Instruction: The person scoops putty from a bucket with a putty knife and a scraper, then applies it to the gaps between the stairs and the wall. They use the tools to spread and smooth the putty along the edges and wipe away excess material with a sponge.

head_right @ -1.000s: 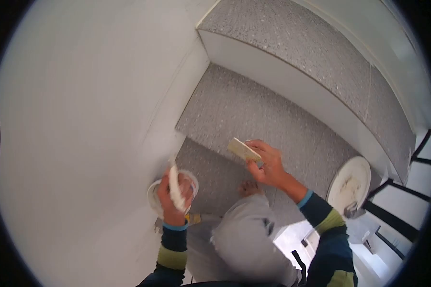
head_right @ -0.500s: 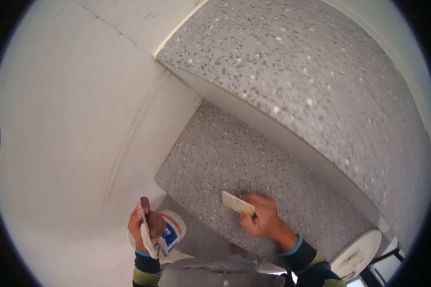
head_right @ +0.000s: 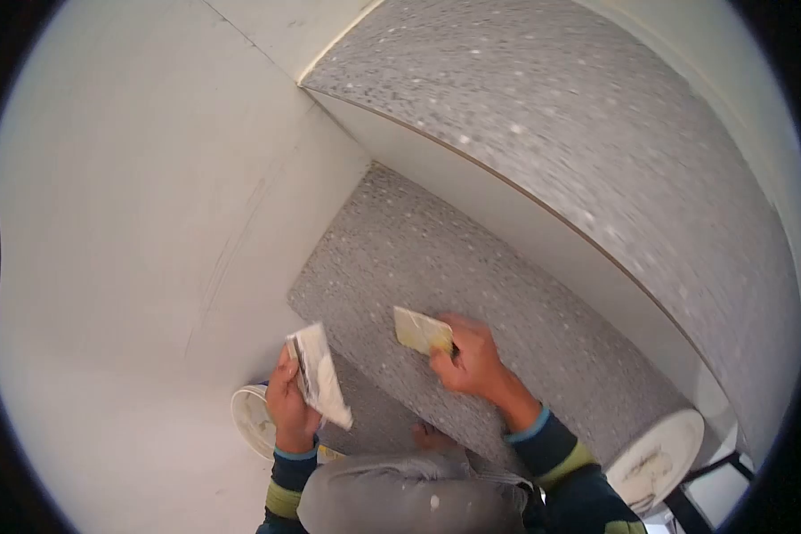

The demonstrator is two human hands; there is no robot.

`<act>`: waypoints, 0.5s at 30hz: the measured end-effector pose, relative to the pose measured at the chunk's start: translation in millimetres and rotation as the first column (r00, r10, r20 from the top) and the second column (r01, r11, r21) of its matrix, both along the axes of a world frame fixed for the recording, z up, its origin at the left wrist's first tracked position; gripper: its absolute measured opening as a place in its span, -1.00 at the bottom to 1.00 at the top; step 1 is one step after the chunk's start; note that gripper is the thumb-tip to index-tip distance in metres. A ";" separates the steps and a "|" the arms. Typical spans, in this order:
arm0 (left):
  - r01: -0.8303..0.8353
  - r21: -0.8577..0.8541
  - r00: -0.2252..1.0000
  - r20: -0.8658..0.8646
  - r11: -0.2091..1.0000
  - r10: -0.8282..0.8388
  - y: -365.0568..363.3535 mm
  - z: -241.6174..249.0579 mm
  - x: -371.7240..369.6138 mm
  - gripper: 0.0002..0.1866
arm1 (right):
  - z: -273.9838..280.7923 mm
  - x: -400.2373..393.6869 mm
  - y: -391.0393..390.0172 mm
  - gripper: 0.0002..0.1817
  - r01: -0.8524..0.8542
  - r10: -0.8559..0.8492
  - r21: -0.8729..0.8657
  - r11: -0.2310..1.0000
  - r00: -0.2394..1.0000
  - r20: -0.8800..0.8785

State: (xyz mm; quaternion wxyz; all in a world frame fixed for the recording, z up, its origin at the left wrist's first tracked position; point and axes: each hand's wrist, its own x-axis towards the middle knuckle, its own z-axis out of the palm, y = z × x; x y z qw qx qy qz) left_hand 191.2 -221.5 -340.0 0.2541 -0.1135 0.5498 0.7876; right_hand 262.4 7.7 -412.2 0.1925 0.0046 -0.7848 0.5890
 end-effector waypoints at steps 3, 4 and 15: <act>-0.014 0.028 1.000 -0.026 1.000 0.014 17.2 -3.6 16.8 -0.57 | -12.7 2.9 -4.5 -0.85 0.068 -0.066 -0.082 0.994 0.997 0.032; -0.015 0.072 0.999 -0.029 0.997 0.017 14.4 -9.7 15.8 -0.56 | -2.5 5.4 0.6 -0.84 0.055 -0.041 -0.170 0.984 0.996 0.085; 0.824 0.088 0.564 -0.216 0.560 -0.797 118.2 -2.2 49.2 -0.43 | 76.5 275.4 -29.2 -0.75 0.753 -0.314 -0.606 0.258 0.658 0.684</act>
